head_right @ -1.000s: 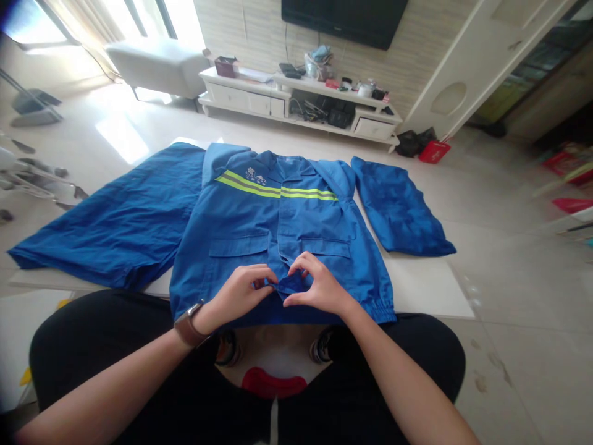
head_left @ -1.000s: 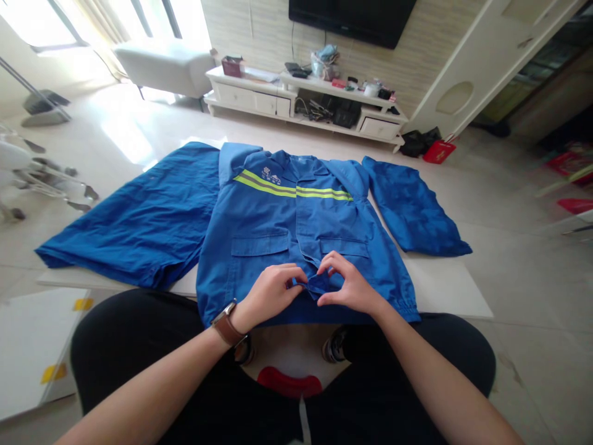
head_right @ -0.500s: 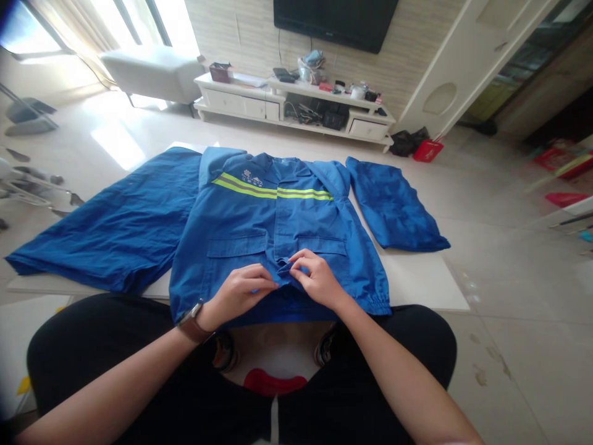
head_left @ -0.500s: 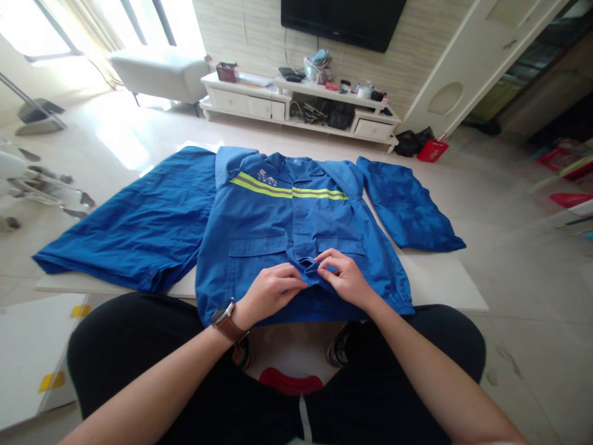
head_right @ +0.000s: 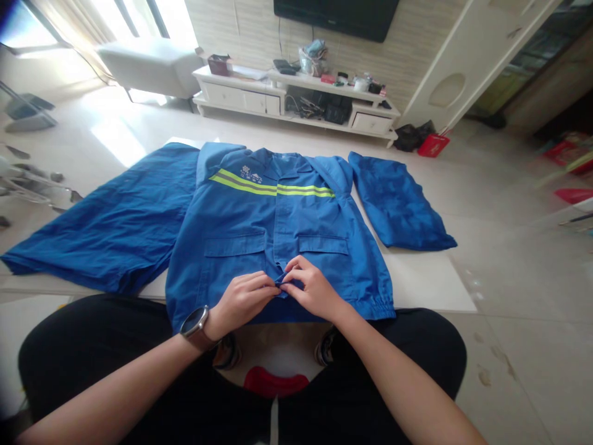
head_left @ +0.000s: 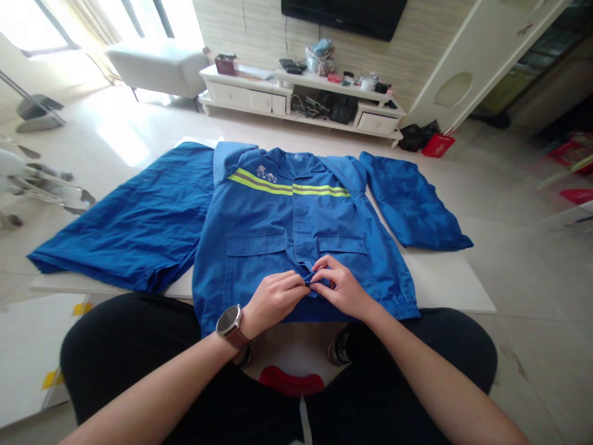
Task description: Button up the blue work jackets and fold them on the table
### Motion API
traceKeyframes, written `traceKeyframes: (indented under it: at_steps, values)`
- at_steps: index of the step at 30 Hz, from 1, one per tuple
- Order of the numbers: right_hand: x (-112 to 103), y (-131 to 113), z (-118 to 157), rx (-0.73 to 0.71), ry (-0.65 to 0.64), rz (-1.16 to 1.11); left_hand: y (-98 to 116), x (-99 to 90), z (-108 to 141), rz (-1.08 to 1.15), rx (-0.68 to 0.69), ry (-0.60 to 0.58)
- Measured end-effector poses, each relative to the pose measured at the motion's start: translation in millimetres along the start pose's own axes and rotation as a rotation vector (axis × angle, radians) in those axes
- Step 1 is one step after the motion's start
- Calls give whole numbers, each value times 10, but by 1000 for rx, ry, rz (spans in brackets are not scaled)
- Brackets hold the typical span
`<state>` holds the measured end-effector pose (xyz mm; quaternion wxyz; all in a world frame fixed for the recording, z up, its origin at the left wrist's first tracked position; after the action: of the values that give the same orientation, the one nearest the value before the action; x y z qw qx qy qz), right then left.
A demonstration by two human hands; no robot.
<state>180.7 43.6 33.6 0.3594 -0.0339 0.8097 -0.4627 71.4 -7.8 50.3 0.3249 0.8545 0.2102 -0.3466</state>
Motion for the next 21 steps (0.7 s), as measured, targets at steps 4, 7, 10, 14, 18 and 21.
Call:
traceKeyframes:
  at_steps: [4,7,10,14,18,21]
  values:
    - [-37,30,0,36,40,44,66,-31,-32,-5,66,46]
    - [-82,72,13,78,108,21,100,-50,-73,7,101,61]
    - [-85,96,20,97,155,10,137,-39,-82,-3,144,55]
    - [-64,156,31,148,202,-35,144,8,-73,-39,167,10]
    - [-73,178,45,192,243,-62,129,15,-92,-51,148,-10]
    - [-75,162,48,203,244,-45,170,14,-92,-67,164,-11]
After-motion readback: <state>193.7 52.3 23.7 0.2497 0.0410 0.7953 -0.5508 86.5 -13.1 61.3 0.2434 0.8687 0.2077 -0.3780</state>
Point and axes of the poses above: each hand's wrist, its own z-axis away from the middle knuckle, its own x-axis out of the palm, y = z × x, the point moved 10 cm from there along -z, towards the middle knuckle, and after that the axes turned 8 degrees about -x, right-handed, at the moved point
